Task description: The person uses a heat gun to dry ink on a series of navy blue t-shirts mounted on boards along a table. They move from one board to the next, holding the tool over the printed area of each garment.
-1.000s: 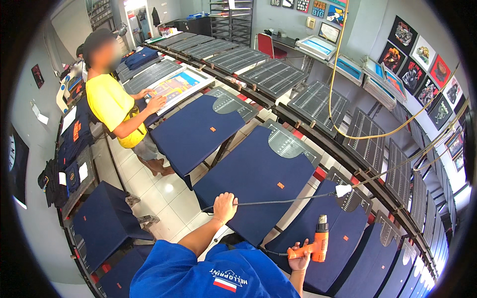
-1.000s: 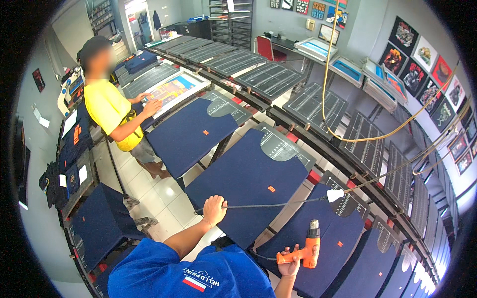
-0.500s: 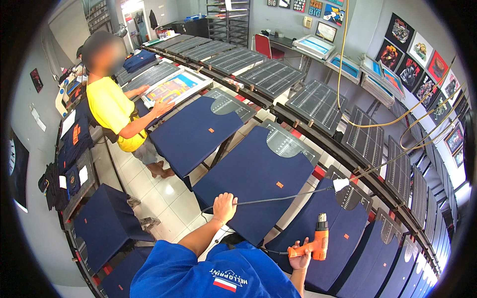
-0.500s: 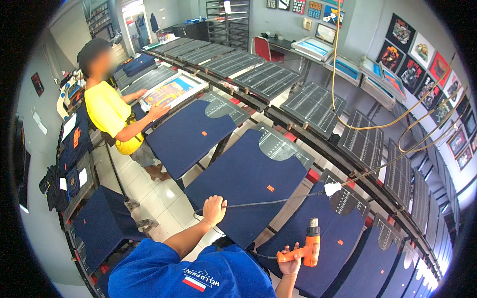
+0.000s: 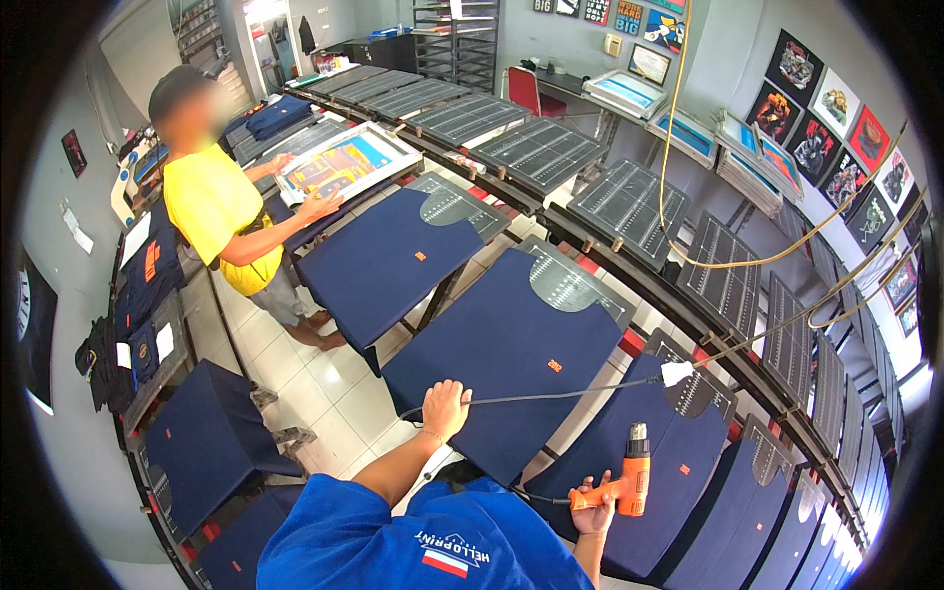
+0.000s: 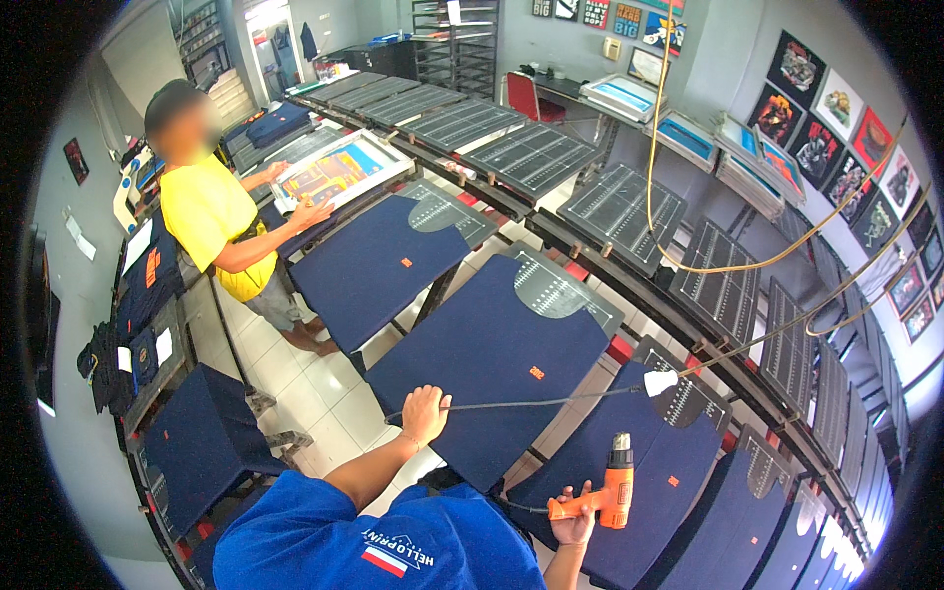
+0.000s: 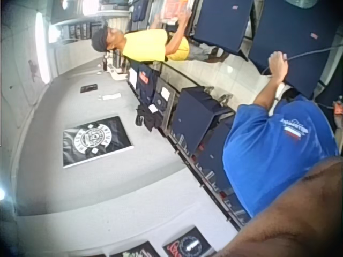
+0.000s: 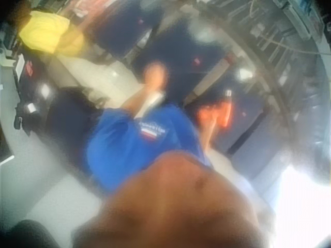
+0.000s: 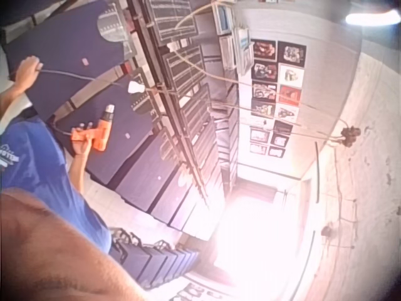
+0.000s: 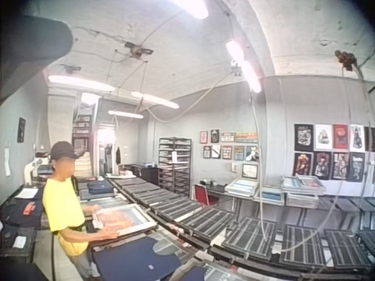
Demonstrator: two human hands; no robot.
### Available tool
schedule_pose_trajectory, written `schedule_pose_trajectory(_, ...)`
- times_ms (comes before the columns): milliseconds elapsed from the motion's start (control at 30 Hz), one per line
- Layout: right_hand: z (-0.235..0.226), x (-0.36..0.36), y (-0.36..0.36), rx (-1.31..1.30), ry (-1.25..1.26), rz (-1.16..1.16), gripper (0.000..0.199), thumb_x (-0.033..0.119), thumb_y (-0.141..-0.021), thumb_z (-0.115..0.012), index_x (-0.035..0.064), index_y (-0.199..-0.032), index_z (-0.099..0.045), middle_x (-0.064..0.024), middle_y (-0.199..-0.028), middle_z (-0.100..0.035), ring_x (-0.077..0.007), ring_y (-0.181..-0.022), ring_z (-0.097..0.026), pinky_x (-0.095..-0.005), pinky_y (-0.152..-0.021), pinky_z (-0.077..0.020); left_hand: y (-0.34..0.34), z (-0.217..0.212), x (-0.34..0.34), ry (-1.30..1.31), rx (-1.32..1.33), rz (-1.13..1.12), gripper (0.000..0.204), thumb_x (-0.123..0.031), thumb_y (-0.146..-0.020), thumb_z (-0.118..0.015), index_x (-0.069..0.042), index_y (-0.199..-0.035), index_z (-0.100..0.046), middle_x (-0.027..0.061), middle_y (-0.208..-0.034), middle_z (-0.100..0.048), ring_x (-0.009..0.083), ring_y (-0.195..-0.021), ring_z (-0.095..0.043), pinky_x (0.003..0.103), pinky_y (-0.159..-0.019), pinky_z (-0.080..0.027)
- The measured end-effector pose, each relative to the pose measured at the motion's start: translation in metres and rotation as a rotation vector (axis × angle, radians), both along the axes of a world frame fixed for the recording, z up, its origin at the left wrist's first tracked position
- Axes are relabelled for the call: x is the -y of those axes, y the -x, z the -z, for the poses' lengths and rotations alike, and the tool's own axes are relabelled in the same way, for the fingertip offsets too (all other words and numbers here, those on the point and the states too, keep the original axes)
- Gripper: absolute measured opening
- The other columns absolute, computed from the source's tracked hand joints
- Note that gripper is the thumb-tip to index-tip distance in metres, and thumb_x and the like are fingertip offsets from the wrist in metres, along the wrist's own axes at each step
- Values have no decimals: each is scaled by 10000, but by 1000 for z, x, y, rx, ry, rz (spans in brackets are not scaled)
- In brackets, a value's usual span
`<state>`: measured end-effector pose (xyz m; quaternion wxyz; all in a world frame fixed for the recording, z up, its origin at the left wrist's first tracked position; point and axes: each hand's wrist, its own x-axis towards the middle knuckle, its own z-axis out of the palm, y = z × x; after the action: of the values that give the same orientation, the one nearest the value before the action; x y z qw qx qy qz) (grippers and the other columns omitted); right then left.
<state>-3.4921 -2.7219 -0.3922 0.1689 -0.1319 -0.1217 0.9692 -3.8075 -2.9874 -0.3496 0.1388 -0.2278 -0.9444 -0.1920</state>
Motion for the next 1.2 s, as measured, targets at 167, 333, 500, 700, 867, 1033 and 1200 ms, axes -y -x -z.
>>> schedule_pose_trajectory(167,-2,0,1,14,-1,5,573,234,-821,-701,310,-1360,-523,-90,-1186,-573,-232,-996,-631,-544,-969,-479,0,1,1,2,4,1,253,-300,-930,-590,-77,-816,-558,92,-797,-561,293,-787,-560,427,-719,-434)
schedule_pose_trajectory(333,-1,0,1,13,2,4,576,227,-815,-699,309,-1358,-525,-91,-1188,-578,-232,-992,-633,-544,-967,-480,1,2,1,1,-11,7,251,-298,-929,-591,-77,-815,-556,92,-795,-560,293,-783,-560,428,-716,-433)
schedule_pose_trajectory(500,-1,0,0,9,-4,2,581,227,-814,-699,311,-1361,-522,-93,-1188,-577,-233,-995,-633,-544,-967,-481,0,1,1,0,-6,7,251,-299,-929,-589,-78,-814,-562,95,-799,-568,294,-789,-566,426,-721,-437)
schedule_pose_trajectory(700,2,-1,-1,-3,-2,0,592,224,-815,-697,315,-1371,-512,-98,-1193,-574,-239,-1006,-631,-550,-973,-477,-1,-3,1,8,12,3,253,-301,-931,-584,-77,-813,-570,97,-805,-577,294,-799,-570,423,-728,-440)
schedule_pose_trajectory(867,0,0,-1,6,4,0,594,219,-815,-698,316,-1371,-514,-97,-1189,-575,-237,-1006,-629,-550,-973,-478,0,0,2,-4,6,7,251,-305,-931,-584,-78,-825,-569,95,-808,-576,293,-798,-569,424,-728,-439)
schedule_pose_trajectory(1033,1,0,-1,14,5,2,583,219,-815,-702,318,-1362,-524,-93,-1183,-577,-232,-999,-626,-545,-969,-482,0,3,2,8,-1,2,247,-304,-930,-586,-81,-824,-564,92,-805,-571,292,-793,-567,426,-724,-438)
schedule_pose_trajectory(1200,-2,1,0,11,-6,0,578,230,-822,-707,315,-1363,-522,-88,-1180,-576,-229,-990,-624,-538,-967,-484,0,1,3,4,-15,6,246,-302,-927,-592,-83,-820,-561,89,-795,-564,290,-783,-564,426,-712,-433)
